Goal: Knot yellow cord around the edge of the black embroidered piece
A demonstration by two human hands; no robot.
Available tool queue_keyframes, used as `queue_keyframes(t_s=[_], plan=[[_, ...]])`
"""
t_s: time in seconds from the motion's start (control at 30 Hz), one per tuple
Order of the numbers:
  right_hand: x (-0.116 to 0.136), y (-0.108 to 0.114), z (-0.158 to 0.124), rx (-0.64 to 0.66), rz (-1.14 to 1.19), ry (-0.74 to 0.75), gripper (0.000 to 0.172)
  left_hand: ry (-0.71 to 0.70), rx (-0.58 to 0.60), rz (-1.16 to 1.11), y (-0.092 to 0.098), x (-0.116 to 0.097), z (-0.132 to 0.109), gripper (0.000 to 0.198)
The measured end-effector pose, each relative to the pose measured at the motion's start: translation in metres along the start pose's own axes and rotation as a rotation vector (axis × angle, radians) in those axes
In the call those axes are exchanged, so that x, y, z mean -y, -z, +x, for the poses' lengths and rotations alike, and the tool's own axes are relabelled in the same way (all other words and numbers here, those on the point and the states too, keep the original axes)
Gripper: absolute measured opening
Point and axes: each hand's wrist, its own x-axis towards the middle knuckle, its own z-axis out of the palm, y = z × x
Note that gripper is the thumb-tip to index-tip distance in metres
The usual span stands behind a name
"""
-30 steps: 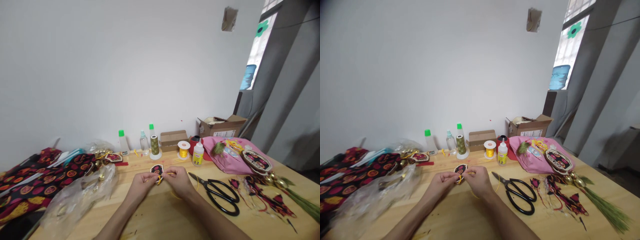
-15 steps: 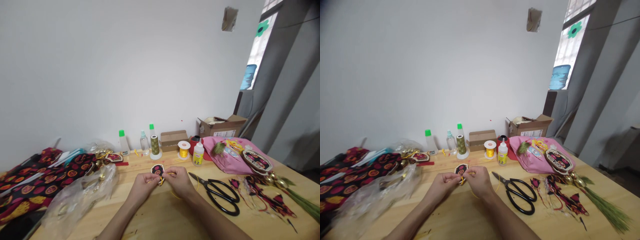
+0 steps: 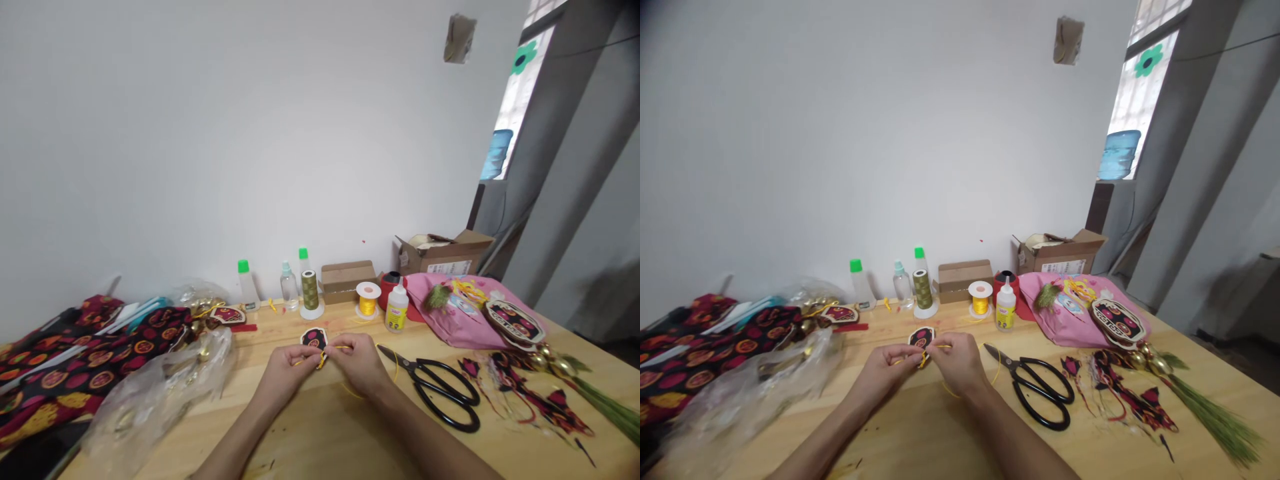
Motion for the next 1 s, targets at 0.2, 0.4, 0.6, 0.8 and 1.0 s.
queue_keyframes(t_s=[0.2, 0.4, 0.6, 0.8, 1.0], plan=[[-0.0010, -0.0022, 0.0003, -0.003, 0.035, -0.013, 0.015, -0.008, 0.016, 0.018, -0.0003, 0.0011, 0.0009, 0.025], [-0.0060, -0.0027, 0.0022, -0.004, 0.043, -0.029, 0.015, -0.001, 0.019, 0.021, -0.0010, 0.0009, 0.0011, 0.025], [-0.0066, 0.0000, 0.0041, -0.013, -0.023, -0.068, 0.016, 0.012, 0.023, -0.003, -0.0001, 0.0013, 0.0015, 0.026], [-0.0066, -0.0015, 0.0022, 0.019, 0.038, -0.062, 0.017, 0.005, 0.011, -0.001, 0.0012, 0.0025, 0.0029, 0.024], [-0.0021, -0.0009, 0.0020, 0.008, 0.033, -0.059, 0.018, 0.007, 0.031, -0.005, 0.0018, 0.0043, 0.0046, 0.029]])
